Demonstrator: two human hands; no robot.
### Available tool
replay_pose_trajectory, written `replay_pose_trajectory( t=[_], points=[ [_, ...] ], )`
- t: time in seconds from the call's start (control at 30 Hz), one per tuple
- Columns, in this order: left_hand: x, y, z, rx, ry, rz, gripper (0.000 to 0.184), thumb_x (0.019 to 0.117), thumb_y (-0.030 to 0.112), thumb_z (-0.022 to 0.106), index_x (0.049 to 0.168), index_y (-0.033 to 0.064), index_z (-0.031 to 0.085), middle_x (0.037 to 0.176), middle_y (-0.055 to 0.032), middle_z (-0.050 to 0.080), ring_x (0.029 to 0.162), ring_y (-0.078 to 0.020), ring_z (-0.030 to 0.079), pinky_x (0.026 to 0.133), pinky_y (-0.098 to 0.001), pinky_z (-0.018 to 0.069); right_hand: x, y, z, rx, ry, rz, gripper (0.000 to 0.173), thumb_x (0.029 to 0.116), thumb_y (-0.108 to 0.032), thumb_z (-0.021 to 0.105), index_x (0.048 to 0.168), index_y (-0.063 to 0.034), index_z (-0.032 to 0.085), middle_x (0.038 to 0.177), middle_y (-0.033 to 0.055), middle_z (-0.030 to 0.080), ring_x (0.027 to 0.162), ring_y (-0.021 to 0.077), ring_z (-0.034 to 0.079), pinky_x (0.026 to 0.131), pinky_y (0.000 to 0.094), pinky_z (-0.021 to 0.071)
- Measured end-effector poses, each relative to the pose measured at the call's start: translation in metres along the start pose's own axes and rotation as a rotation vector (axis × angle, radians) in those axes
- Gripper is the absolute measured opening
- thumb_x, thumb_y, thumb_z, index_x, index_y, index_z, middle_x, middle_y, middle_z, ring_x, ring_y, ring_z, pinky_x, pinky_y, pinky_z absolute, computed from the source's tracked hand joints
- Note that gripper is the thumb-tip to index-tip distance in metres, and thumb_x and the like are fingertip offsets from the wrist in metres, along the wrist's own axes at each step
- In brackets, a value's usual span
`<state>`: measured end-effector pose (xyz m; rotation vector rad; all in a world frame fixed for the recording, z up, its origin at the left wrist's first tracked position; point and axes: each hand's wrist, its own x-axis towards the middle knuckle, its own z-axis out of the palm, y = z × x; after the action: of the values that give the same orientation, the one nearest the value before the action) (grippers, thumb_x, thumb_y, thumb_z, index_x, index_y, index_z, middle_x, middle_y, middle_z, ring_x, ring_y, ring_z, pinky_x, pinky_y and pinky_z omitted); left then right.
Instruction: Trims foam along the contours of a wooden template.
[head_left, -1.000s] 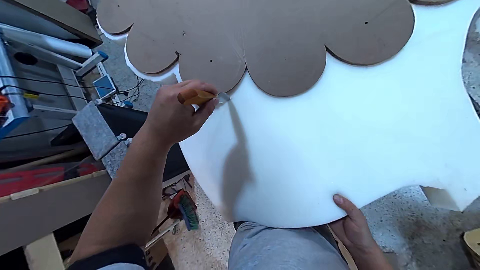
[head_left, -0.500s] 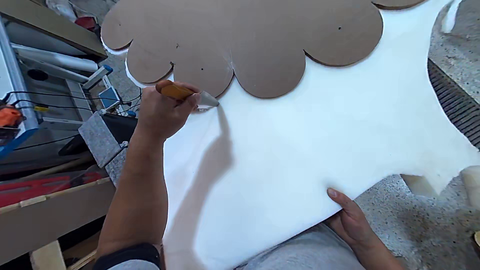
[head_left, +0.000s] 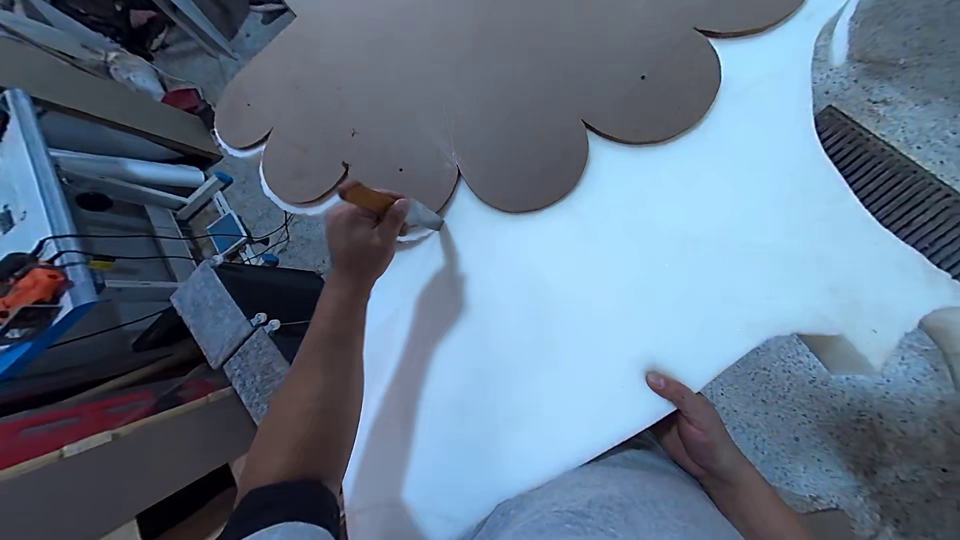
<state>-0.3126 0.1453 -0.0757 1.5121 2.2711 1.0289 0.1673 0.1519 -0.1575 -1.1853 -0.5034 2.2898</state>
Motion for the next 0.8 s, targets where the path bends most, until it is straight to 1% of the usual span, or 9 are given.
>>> replay_pose_trajectory(
  t=[0.1, 0.17, 0.27, 0.33, 0.4, 0.53, 0.67, 0.77, 0.8],
  points=[
    [0.002, -0.022, 0.035, 0.047, -0.075, -0.062, 0.028, 0.1026, 0.028, 0.062, 0.108, 0.0033, 0.074, 0.086, -0.0091, 0.075, 0.074, -0.0171, 0.073, 0.075, -0.0438, 0.0631, 0.000, 0.003, 0.001, -0.015, 0.009, 0.016, 0.054, 0.0852, -0.034, 0.083, 0.125, -0.0049, 0.060, 0.108, 0.0188, 0.072, 0.095, 0.0288, 0.074, 0.085, 0.0490, 0.0628],
    [0.009, -0.011, 0.028, 0.043, -0.066, -0.094, 0.028, 0.1023, 0.029, 0.063, 0.108, 0.0052, 0.075, 0.086, -0.0069, 0.075, 0.073, -0.0147, 0.073, 0.074, -0.0413, 0.0634, 0.000, 0.003, 0.001, -0.020, 0.014, 0.006, 0.054, 0.0851, -0.034, 0.083, 0.124, -0.0048, 0.061, 0.107, 0.0188, 0.073, 0.095, 0.0287, 0.074, 0.085, 0.0485, 0.0630],
    [0.010, -0.002, 0.024, -0.036, 0.054, -0.119, 0.028, 0.1019, 0.030, 0.064, 0.108, 0.0054, 0.075, 0.086, -0.0037, 0.076, 0.072, -0.0113, 0.074, 0.071, -0.0365, 0.0651, 0.000, 0.003, 0.000, -0.015, 0.024, -0.005, 0.054, 0.0855, -0.034, 0.083, 0.125, -0.0048, 0.060, 0.107, 0.0193, 0.072, 0.095, 0.0291, 0.074, 0.085, 0.0493, 0.0629],
    [0.009, -0.016, 0.047, -0.006, -0.011, -0.093, 0.029, 0.1022, 0.027, 0.062, 0.110, 0.0007, 0.073, 0.088, -0.0103, 0.074, 0.075, -0.0185, 0.073, 0.075, -0.0437, 0.0635, 0.000, 0.005, 0.000, -0.019, 0.027, 0.002, 0.054, 0.0858, -0.035, 0.082, 0.125, -0.0048, 0.061, 0.108, 0.0194, 0.072, 0.095, 0.0292, 0.074, 0.084, 0.0493, 0.0629],
    [0.016, -0.019, 0.052, 0.059, -0.091, -0.101, 0.030, 0.1027, 0.028, 0.062, 0.112, 0.0017, 0.073, 0.091, -0.0125, 0.075, 0.079, -0.0216, 0.074, 0.079, -0.0480, 0.0625, 0.000, 0.004, 0.000, -0.031, 0.015, 0.004, 0.054, 0.0860, -0.035, 0.082, 0.126, -0.0048, 0.061, 0.108, 0.0198, 0.072, 0.095, 0.0293, 0.074, 0.085, 0.0491, 0.0629],
    [0.031, 0.002, 0.039, -0.009, 0.033, -0.095, 0.030, 0.1021, 0.033, 0.062, 0.105, 0.0059, 0.074, 0.082, -0.0028, 0.074, 0.069, -0.0108, 0.072, 0.068, -0.0364, 0.0644, 0.000, 0.004, -0.001, -0.016, 0.036, 0.001, 0.054, 0.0862, -0.034, 0.082, 0.126, -0.0047, 0.060, 0.108, 0.0204, 0.072, 0.095, 0.0299, 0.074, 0.084, 0.0499, 0.0630],
    [0.047, -0.004, 0.060, 0.123, -0.069, -0.240, 0.037, 0.1015, 0.038, 0.061, 0.102, 0.0018, 0.072, 0.084, -0.0135, 0.073, 0.076, -0.0256, 0.073, 0.078, -0.0538, 0.0601, 0.000, 0.005, 0.001, -0.058, 0.038, -0.003, 0.055, 0.0857, -0.036, 0.082, 0.125, -0.0048, 0.060, 0.107, 0.0189, 0.072, 0.095, 0.0287, 0.074, 0.084, 0.0490, 0.0630],
    [0.044, 0.012, 0.054, 0.022, 0.054, -0.297, 0.033, 0.1003, 0.036, 0.064, 0.099, 0.0040, 0.072, 0.080, -0.0058, 0.074, 0.069, -0.0167, 0.074, 0.069, -0.0428, 0.0655, 0.000, 0.005, 0.000, -0.053, 0.055, -0.014, 0.056, 0.0861, -0.036, 0.082, 0.125, -0.0037, 0.059, 0.106, 0.0192, 0.072, 0.094, 0.0288, 0.074, 0.084, 0.0487, 0.0631],
    [0.041, 0.015, 0.062, 0.031, 0.088, -0.291, 0.033, 0.1010, 0.035, 0.063, 0.099, 0.0034, 0.072, 0.080, -0.0062, 0.074, 0.068, -0.0170, 0.074, 0.069, -0.0431, 0.0653, 0.000, 0.006, 0.000, -0.049, 0.056, -0.011, 0.055, 0.0865, -0.036, 0.082, 0.125, -0.0037, 0.060, 0.106, 0.0193, 0.072, 0.094, 0.0288, 0.074, 0.084, 0.0485, 0.0631]
  ],
)
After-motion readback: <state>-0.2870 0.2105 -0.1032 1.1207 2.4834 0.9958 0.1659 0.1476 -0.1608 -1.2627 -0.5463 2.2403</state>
